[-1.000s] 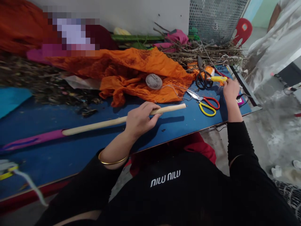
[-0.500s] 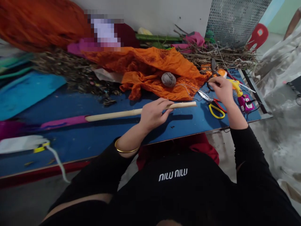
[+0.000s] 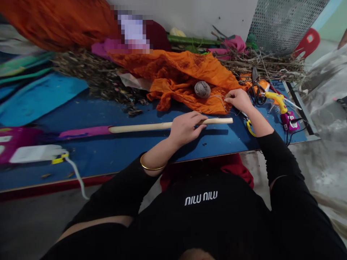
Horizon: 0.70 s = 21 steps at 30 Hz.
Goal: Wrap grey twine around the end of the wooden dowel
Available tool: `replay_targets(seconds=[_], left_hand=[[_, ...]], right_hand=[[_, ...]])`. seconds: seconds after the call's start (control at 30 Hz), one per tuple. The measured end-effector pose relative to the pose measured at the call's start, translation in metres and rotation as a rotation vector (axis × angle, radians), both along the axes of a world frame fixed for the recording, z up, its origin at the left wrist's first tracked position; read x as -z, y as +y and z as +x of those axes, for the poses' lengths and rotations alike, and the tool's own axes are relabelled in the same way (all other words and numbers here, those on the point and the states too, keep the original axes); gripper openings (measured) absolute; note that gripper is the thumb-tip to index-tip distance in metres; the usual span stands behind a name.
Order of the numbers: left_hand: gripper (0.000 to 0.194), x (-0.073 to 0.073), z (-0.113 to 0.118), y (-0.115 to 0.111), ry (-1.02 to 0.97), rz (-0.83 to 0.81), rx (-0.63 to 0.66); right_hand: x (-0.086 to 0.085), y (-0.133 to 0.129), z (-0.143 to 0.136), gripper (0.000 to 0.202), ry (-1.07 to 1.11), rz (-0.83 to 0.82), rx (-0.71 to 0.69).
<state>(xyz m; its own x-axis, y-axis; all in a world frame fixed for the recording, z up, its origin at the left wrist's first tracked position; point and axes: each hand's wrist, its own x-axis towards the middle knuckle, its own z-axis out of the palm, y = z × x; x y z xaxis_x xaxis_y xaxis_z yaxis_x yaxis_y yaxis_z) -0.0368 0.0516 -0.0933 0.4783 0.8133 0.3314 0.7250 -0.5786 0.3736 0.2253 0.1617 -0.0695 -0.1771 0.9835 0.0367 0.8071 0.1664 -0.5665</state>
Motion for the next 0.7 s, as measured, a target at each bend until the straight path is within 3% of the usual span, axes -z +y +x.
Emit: replay_targets(seconds=[0.1,0.23,0.37,0.5,0.7], left_hand=[[0.024,0.003,0.000,0.001,0.006,-0.019,0.000],[0.023,0.006,0.000,0.002,0.018,-0.043,-0.007],[0.024,0.003,0.000,0.001,0.009,-0.073,-0.024],[0.024,-0.002,0.002,-0.002,0.003,-0.098,-0.048],[0.023,-0.005,0.003,-0.005,0.034,-0.131,-0.051]], right_hand=[[0.003,-0.003,-0.008,0.022,-0.071,-0.033,0.034],[0.008,0.001,-0.019,0.009,-0.121,-0.019,0.060],[0.010,0.001,-0.015,0.003,0.121,0.033,0.030],[0.008,-0.015,0.001,0.009,0.427,0.144,0.054],[-0.001,-0.052,0.015,0.015,0.672,-0.014,0.113]])
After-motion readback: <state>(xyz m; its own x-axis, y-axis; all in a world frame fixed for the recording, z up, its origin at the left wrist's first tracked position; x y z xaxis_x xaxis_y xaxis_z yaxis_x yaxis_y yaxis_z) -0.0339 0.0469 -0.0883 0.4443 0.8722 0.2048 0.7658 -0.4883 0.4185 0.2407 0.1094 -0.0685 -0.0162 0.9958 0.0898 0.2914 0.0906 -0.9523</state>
